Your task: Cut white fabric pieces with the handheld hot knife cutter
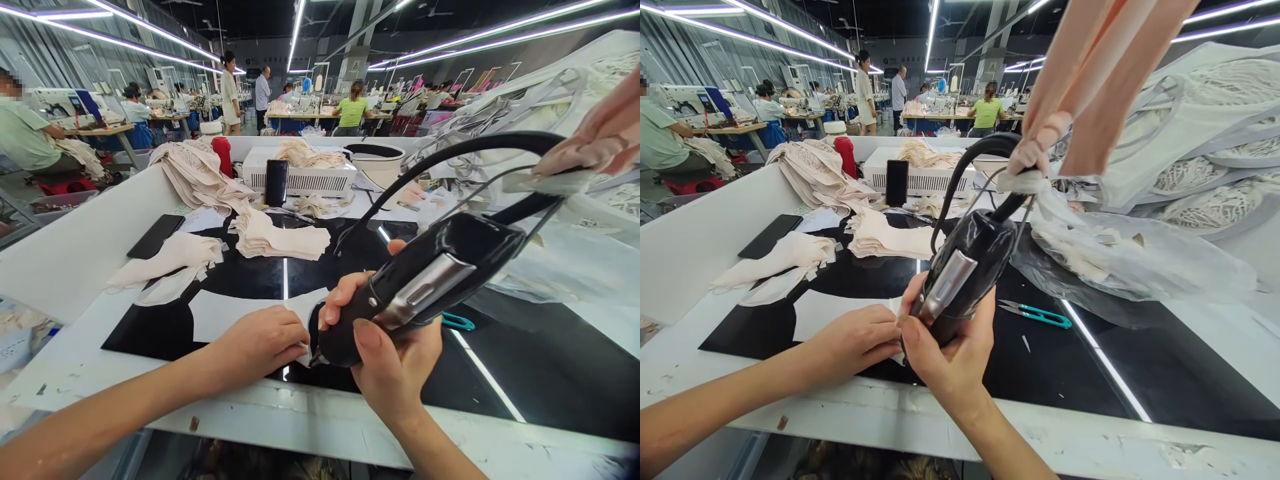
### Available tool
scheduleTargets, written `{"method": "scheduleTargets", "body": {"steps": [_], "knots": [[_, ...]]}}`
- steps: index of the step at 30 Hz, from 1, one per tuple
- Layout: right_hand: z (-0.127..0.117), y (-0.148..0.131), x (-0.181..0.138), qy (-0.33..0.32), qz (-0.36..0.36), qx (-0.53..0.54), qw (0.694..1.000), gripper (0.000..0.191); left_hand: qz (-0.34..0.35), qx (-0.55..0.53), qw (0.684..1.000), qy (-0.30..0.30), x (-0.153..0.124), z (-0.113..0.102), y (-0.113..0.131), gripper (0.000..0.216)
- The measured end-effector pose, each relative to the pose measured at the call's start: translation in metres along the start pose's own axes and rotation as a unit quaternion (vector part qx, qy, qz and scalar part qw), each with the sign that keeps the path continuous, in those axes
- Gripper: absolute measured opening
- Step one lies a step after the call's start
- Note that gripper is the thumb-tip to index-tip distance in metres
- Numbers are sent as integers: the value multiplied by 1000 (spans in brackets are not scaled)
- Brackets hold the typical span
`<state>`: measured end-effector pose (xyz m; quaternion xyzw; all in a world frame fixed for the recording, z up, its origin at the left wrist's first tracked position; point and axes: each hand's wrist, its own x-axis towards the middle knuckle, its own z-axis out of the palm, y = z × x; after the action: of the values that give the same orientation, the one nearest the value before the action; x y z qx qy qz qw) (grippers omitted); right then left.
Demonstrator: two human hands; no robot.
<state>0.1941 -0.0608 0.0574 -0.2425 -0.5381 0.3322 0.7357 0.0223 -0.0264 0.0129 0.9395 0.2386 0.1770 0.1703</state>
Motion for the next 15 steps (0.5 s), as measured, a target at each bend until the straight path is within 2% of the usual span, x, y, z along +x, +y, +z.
{"method": "scheduleTargets", "body": {"steps": [4, 8, 11, 15], "knots": [[0, -1, 0, -1, 5, 3, 1000, 43, 2, 25, 999, 26, 2, 3, 2, 8], [-1, 0, 0, 4, 7, 7, 1000, 41, 37, 34, 997, 65, 1, 6, 1, 14], [-1, 0, 0, 5, 7, 9, 1000, 40, 60, 33, 997, 47, 2, 8, -1, 16], [0, 0, 0, 3, 2, 12, 1000, 40, 51, 25, 998, 8, 1, 6, -4, 21]]}}
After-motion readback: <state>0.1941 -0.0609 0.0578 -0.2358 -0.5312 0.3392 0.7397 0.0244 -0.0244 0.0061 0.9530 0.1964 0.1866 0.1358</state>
